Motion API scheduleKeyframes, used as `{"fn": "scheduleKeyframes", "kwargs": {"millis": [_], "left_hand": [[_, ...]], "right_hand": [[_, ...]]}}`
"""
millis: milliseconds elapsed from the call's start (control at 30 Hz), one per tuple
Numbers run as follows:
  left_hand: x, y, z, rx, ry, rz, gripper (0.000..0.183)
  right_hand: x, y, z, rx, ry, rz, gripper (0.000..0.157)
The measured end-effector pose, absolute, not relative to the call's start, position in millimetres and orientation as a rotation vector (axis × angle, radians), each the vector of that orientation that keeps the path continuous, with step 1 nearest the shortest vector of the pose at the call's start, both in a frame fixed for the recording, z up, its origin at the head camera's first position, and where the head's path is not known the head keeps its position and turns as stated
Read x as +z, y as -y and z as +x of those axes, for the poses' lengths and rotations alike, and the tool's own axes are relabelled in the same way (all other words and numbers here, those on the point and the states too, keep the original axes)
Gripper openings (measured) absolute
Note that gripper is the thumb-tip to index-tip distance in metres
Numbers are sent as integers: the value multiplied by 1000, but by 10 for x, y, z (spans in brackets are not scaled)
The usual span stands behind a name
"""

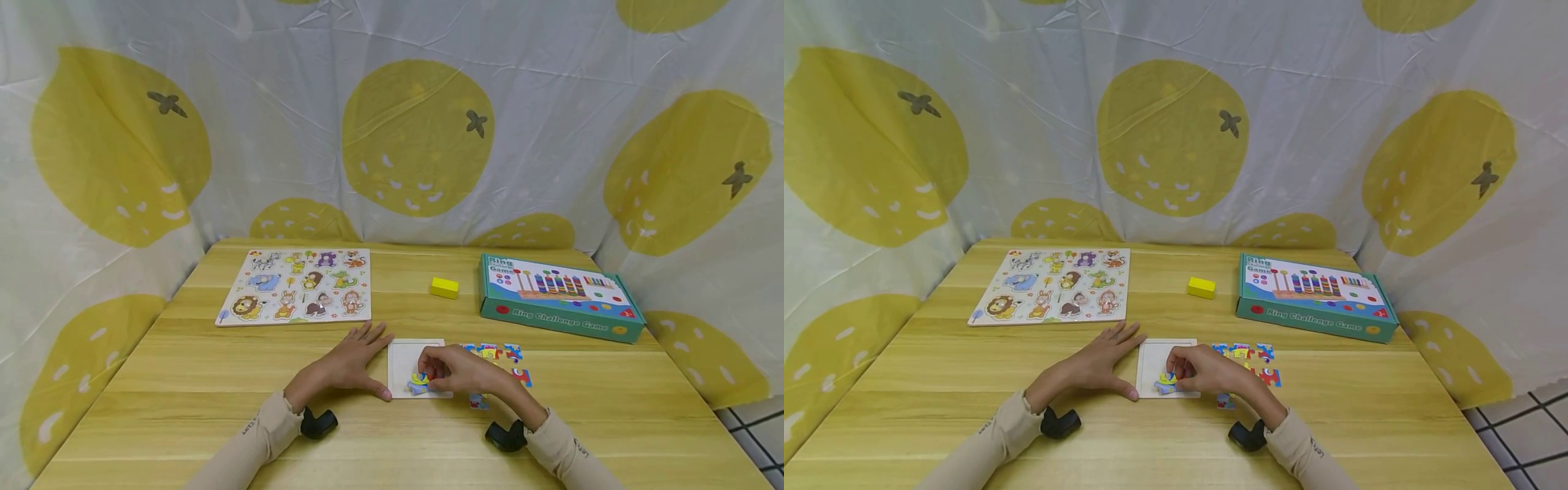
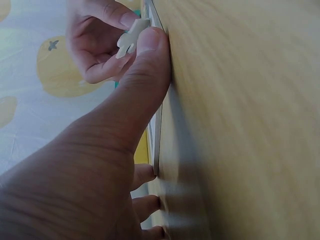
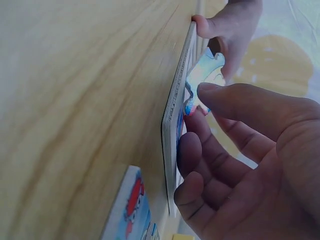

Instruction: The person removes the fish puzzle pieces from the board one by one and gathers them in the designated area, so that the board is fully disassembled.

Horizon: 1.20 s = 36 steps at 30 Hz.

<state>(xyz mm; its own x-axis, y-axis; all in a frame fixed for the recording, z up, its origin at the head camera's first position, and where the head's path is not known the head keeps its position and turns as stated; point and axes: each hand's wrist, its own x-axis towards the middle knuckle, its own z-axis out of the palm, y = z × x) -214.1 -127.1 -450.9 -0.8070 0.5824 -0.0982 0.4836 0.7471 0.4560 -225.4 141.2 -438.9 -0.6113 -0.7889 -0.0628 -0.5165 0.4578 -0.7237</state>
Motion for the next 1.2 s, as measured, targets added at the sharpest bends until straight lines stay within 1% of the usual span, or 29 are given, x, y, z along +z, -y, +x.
{"fn": "scheduleKeyframes", "kwargs": {"millis": [633, 867, 1200], "left_hand": [[-4509, 1266, -2130, 647, -2708, 836, 107], [-4513, 1269, -2131, 652, -2708, 840, 107], [-4503, 1268, -2128, 647, -2708, 835, 107]], "right_hand": [[-4399, -1403, -2242, -994, -2258, -1049, 16], [-4401, -1407, -2235, -909, -2332, -1084, 18], [-4403, -1420, -2229, -853, -2395, -1098, 10]]}}
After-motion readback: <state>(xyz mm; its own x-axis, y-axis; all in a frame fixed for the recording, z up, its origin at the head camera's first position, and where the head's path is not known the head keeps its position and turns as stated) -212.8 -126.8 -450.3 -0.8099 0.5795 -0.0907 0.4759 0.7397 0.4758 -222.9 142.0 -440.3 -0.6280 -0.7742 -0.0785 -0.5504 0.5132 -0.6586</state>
